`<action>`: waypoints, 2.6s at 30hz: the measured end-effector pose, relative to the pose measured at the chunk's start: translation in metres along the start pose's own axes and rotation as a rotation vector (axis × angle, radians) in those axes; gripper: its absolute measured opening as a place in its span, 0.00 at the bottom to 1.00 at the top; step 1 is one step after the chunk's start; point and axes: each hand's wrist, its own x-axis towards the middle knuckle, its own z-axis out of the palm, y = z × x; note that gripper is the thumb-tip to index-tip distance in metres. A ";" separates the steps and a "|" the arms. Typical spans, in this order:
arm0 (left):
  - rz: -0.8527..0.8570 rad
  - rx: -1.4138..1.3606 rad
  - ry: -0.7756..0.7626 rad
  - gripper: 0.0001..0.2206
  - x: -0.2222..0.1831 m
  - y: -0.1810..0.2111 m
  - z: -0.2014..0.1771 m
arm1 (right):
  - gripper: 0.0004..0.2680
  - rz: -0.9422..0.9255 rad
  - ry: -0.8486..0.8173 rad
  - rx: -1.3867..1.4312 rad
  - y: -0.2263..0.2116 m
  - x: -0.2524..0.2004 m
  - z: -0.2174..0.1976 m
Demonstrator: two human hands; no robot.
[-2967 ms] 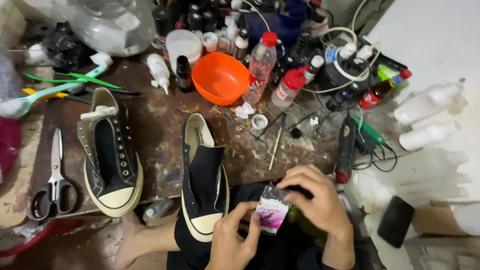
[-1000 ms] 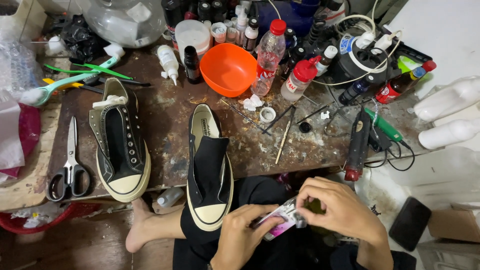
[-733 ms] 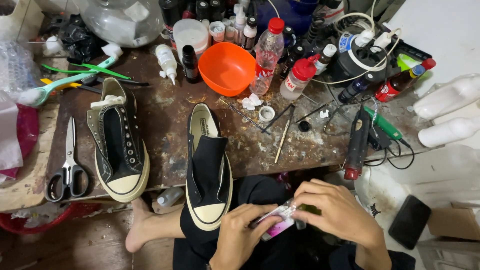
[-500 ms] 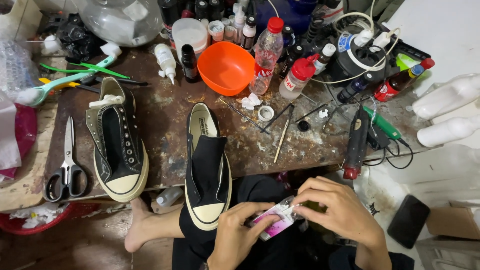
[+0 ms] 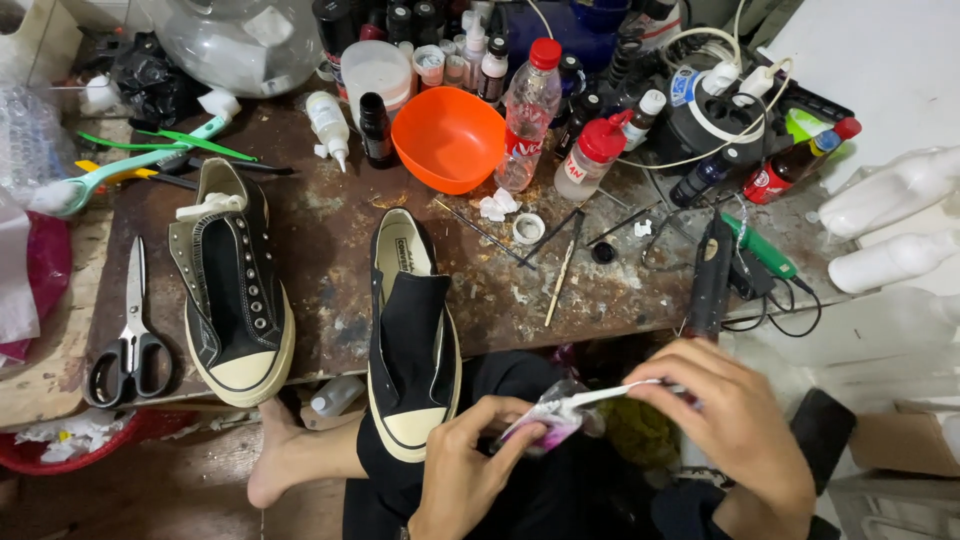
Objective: Cleaning and detailing sneakers at a workbench using a cloth and cotton swabs.
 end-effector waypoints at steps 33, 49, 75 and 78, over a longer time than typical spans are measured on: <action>0.386 0.432 0.243 0.16 0.059 0.046 -0.041 | 0.04 0.674 1.013 -0.127 0.064 0.054 0.150; -0.135 0.317 0.532 0.52 -0.037 -0.087 -0.017 | 0.03 0.457 0.970 0.789 0.028 0.058 0.154; -0.109 -0.020 0.530 0.49 -0.067 -0.085 -0.044 | 0.07 0.439 0.932 1.218 -0.003 0.054 0.199; 0.028 0.167 0.421 0.50 -0.065 -0.082 -0.060 | 0.06 0.418 0.911 1.201 -0.006 0.057 0.190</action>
